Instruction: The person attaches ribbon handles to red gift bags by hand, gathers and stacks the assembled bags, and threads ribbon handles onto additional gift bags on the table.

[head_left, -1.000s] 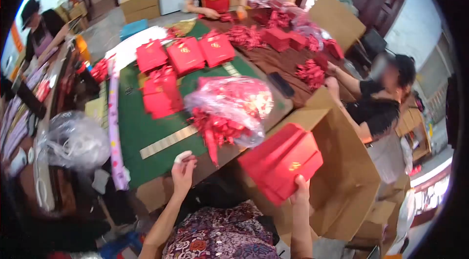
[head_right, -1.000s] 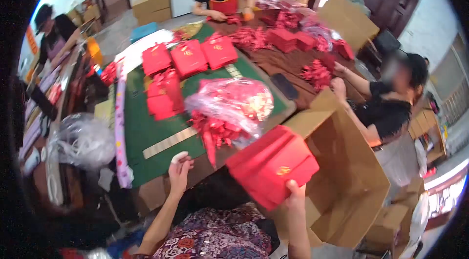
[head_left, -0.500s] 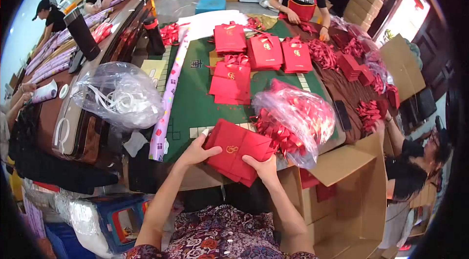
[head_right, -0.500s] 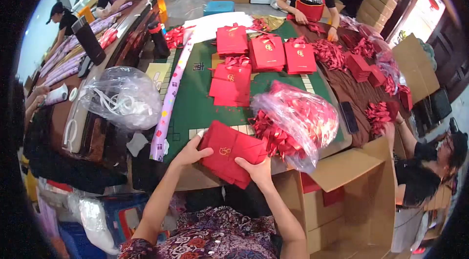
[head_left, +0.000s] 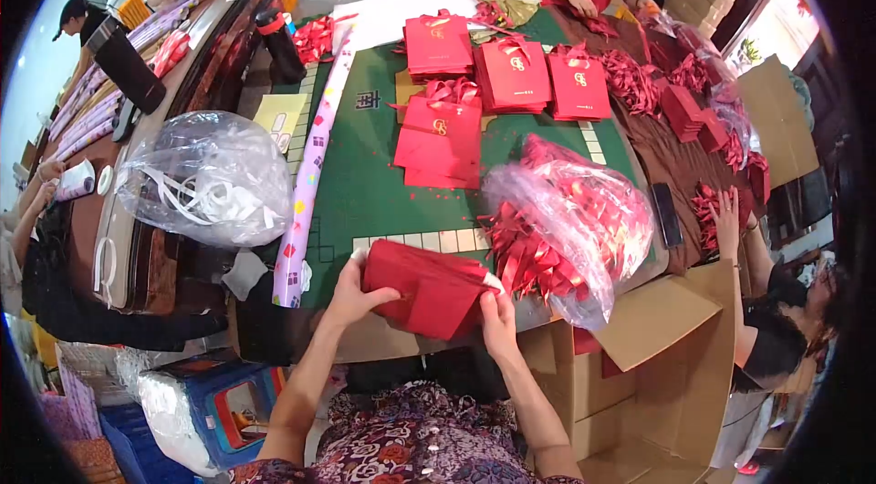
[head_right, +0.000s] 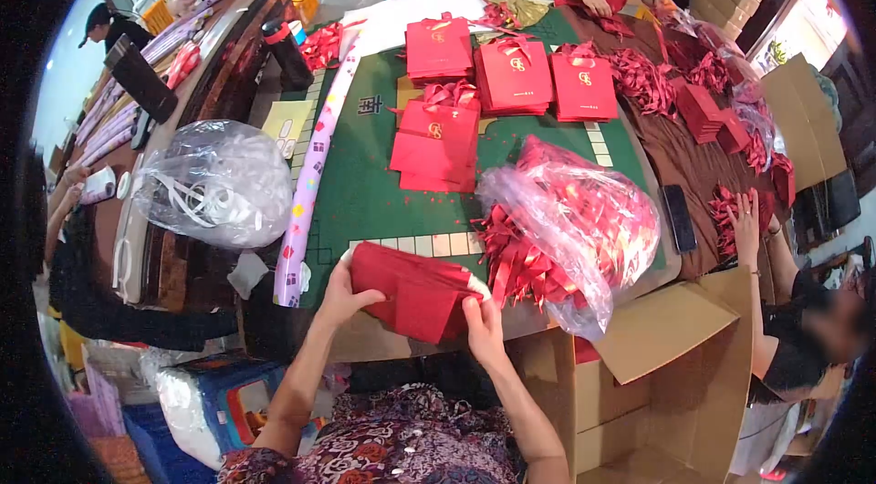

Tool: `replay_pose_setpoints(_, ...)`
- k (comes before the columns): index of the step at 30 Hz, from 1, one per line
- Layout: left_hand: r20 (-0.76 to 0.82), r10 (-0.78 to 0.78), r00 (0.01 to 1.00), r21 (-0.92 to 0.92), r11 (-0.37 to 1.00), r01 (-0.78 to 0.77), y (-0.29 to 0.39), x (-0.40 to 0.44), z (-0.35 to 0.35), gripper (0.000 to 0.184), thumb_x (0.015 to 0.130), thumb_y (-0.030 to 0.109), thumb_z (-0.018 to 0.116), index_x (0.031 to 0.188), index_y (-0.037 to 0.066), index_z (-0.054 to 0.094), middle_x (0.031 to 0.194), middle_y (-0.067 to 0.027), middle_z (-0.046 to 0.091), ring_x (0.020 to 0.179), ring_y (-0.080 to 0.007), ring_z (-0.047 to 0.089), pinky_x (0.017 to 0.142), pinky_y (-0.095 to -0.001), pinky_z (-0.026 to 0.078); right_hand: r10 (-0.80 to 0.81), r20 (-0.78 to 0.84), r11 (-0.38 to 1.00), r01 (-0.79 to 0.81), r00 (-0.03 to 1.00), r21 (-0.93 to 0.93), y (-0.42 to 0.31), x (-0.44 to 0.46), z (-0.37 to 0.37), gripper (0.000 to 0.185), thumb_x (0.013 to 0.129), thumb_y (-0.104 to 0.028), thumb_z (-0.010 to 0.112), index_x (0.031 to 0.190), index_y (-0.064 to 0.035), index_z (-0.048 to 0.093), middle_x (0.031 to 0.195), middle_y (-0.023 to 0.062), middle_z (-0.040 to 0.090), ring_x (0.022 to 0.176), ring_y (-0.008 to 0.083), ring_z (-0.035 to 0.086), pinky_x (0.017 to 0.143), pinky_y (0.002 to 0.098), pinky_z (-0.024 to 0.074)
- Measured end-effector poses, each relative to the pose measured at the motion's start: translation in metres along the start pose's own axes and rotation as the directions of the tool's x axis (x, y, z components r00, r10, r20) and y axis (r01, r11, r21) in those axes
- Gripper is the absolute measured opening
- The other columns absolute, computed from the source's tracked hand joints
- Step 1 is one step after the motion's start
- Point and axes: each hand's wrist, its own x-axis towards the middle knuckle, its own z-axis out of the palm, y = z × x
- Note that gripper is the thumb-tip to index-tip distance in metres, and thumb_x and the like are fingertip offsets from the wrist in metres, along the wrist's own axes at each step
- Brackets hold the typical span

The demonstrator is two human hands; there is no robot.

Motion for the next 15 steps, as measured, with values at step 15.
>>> replay_pose_setpoints(15, 0.001, 0.011, 1.0, -0.094, 0.995, -0.011, -0.005, -0.043, -0.018, 0.091, 0.067, 0.0, 0.087, 0.144, 0.002, 0.039, 0.133, -0.0087, 0.056, 0.121, -0.018, 0.056, 0.105, -0.0367, 0.045, -0.346, 0.293, 0.844, 0.432, 0.891, -0.316, -0.009, -0.005, 0.013, 0.056, 0.105, -0.035, 0.045, 0.143, 0.0057, 0.041, 0.135, 0.0218, 0.056, 0.125, 0.0277, 0.055, 0.107, 0.0393, 0.0408)
